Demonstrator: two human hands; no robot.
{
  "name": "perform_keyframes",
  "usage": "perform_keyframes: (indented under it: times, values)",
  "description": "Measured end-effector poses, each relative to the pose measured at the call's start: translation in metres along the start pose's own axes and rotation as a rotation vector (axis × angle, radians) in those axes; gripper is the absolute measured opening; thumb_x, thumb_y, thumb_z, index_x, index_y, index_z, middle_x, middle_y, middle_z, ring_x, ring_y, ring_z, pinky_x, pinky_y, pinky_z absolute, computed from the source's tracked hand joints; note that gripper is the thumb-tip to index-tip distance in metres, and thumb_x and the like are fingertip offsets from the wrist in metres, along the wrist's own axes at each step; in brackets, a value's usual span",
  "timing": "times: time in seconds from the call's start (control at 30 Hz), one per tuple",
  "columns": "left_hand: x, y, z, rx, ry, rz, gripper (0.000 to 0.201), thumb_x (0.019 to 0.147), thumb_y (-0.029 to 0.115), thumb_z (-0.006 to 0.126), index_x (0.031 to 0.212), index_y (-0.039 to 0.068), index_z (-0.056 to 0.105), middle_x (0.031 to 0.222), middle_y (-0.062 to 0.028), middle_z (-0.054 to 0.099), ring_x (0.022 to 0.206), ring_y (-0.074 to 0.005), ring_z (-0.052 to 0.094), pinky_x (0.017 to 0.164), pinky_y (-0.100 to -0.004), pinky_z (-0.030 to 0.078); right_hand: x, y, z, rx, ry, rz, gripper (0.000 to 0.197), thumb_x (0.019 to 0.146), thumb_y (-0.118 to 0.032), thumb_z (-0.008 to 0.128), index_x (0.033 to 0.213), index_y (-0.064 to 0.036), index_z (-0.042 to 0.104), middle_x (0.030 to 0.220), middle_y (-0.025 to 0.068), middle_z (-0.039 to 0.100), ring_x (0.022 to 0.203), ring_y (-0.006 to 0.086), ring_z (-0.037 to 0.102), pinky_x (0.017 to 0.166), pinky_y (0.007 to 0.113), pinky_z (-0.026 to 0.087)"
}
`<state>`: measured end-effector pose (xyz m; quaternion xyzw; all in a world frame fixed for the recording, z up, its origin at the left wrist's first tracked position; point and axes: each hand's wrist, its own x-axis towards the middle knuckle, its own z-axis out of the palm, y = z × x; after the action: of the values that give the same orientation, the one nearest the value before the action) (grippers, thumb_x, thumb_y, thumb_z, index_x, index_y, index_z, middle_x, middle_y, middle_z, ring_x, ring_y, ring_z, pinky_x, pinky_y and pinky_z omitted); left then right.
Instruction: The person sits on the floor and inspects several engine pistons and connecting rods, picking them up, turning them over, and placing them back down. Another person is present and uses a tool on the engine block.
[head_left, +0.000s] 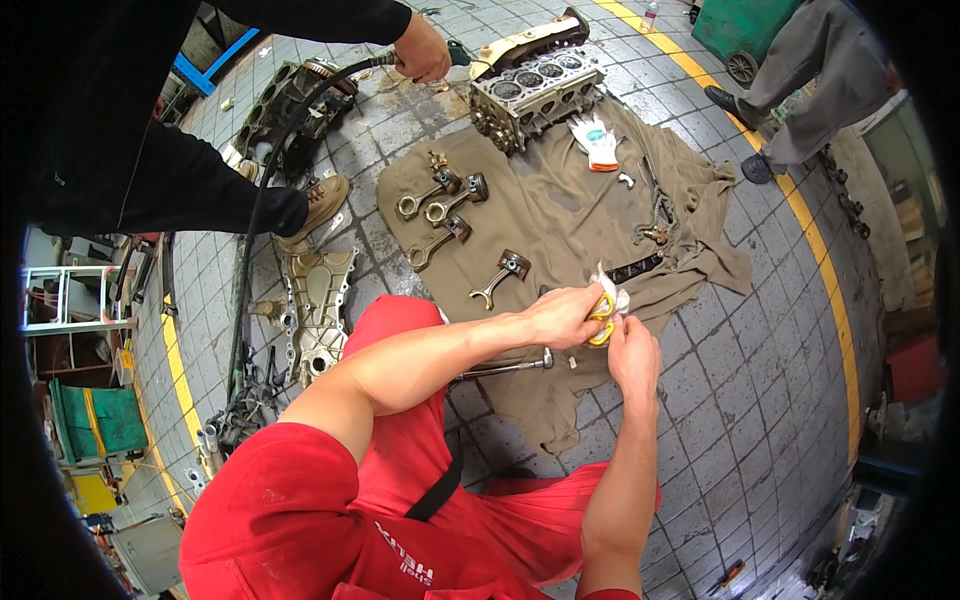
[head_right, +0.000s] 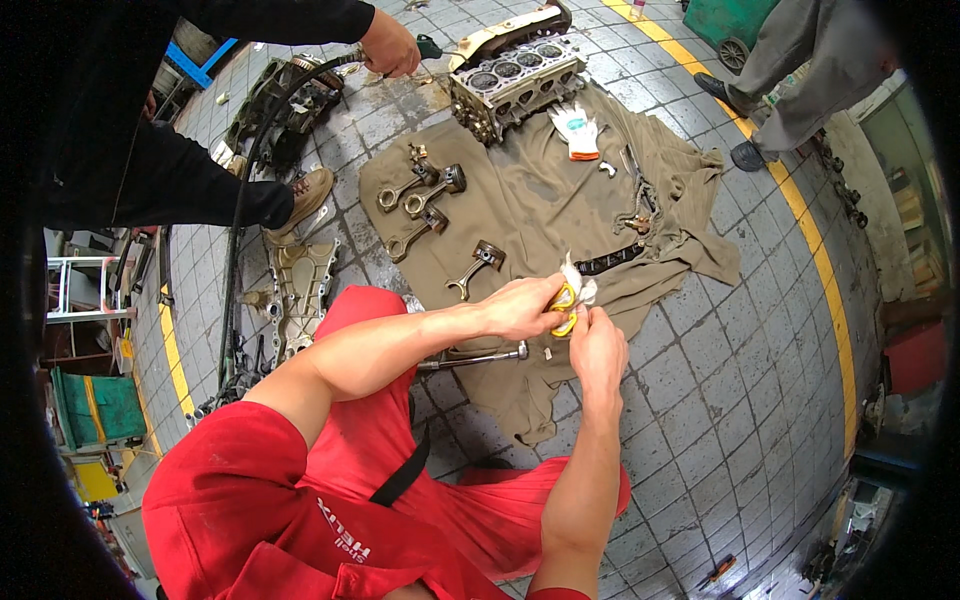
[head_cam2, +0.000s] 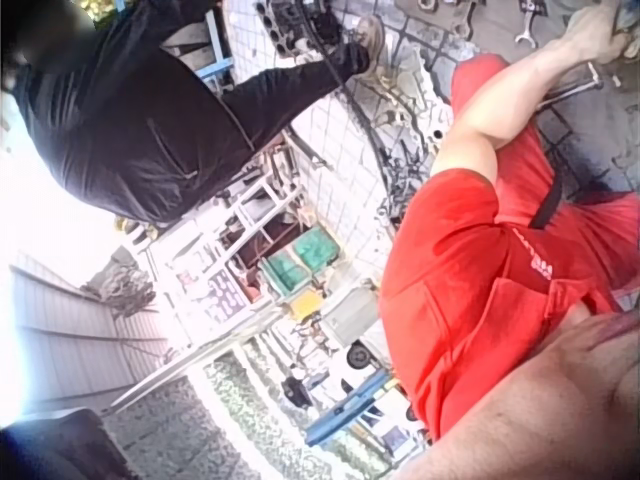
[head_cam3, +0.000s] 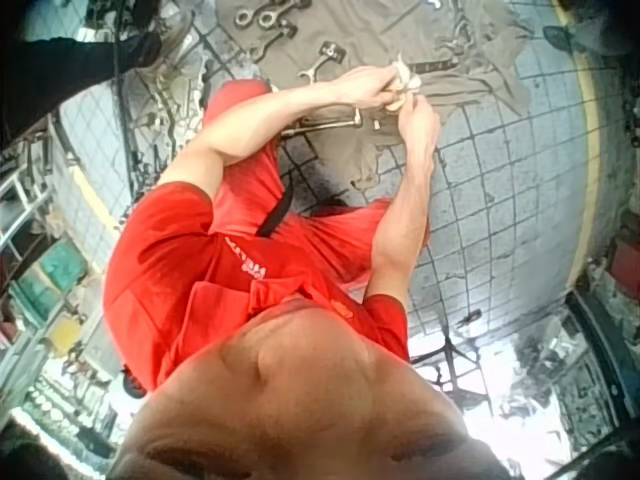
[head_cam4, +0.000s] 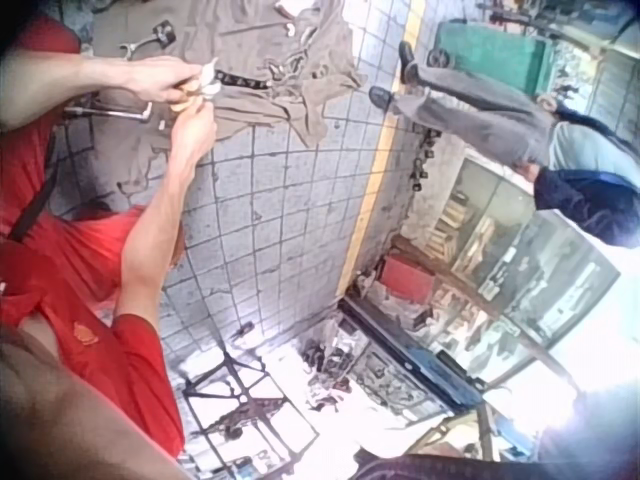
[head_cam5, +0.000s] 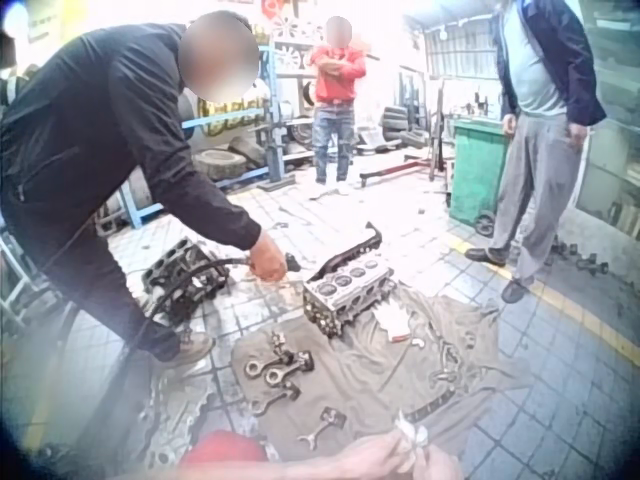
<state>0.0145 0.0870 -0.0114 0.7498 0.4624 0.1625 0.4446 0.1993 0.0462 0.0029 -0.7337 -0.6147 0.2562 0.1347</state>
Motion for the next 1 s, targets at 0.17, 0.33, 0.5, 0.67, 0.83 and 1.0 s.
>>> perform_keyframes:
  times: [0.17,0.33,0.5,0.67,0.83,1.0]
  values:
    - [0.0002,0.0010,-0.0005,-0.001,-0.014,-0.008,0.039,0.098,0.027,0.064,0.122,-0.001,0.050,0.107,-0.0269,0.069,0.102,-0.0488,0.066,0.086,-0.0551,0.051,0.0004,0.0014,0.0011,-0.002,0.004,-0.002,0.042,0.109,-0.040,0.054,0.095,-0.0023,0.066,0.090,0.0275,0.072,0.090,0.0521,0.067,0.079,0.060,0.050]
    - [0.0011,-0.0039,0.0020,0.021,0.004,0.014,0.039,0.097,0.026,0.065,0.122,-0.001,0.050,0.102,-0.0265,0.070,0.099,-0.0486,0.066,0.084,-0.0550,0.052,0.0009,0.0024,0.0025,-0.020,-0.003,-0.009,0.042,0.109,-0.039,0.054,0.095,-0.0020,0.066,0.091,0.0276,0.073,0.091,0.0520,0.067,0.079,0.060,0.050]
    - [0.0006,-0.0030,0.0030,0.013,0.001,0.016,0.039,0.097,0.026,0.065,0.120,-0.001,0.050,0.099,-0.0264,0.070,0.096,-0.0488,0.066,0.082,-0.0548,0.052,-0.0011,-0.0001,0.0002,-0.041,-0.008,-0.001,0.042,0.109,-0.039,0.054,0.094,-0.0017,0.066,0.091,0.0275,0.073,0.091,0.0522,0.068,0.079,0.060,0.051]
    - [0.0003,-0.0002,0.0007,0.033,0.003,0.019,0.039,0.098,0.027,0.065,0.120,-0.001,0.050,0.100,-0.0265,0.070,0.096,-0.0492,0.067,0.082,-0.0552,0.052,0.0006,0.0021,0.0013,-0.077,-0.006,-0.014,0.042,0.109,-0.038,0.053,0.093,-0.0020,0.066,0.091,0.0272,0.073,0.091,0.0521,0.068,0.079,0.061,0.051]
    - [-0.0025,-0.0004,-0.0003,0.078,-0.028,-0.011,0.039,0.098,0.028,0.065,0.119,-0.001,0.051,0.103,-0.0265,0.071,0.098,-0.0497,0.067,0.081,-0.0566,0.052,-0.0012,-0.0012,0.0023,-0.077,-0.023,-0.013,0.040,0.108,-0.038,0.054,0.095,-0.0021,0.067,0.094,0.0281,0.073,0.093,0.0527,0.068,0.080,0.061,0.052]
    - [-0.0024,0.0011,0.0019,0.141,-0.043,-0.026,0.039,0.097,0.028,0.065,0.118,-0.001,0.051,0.101,-0.0266,0.072,0.097,-0.0498,0.068,0.080,-0.0567,0.053,-0.0009,0.0014,0.0036,-0.079,-0.063,0.009,0.038,0.108,-0.037,0.055,0.099,-0.0022,0.066,0.097,0.0285,0.074,0.095,0.0527,0.068,0.083,0.061,0.052]
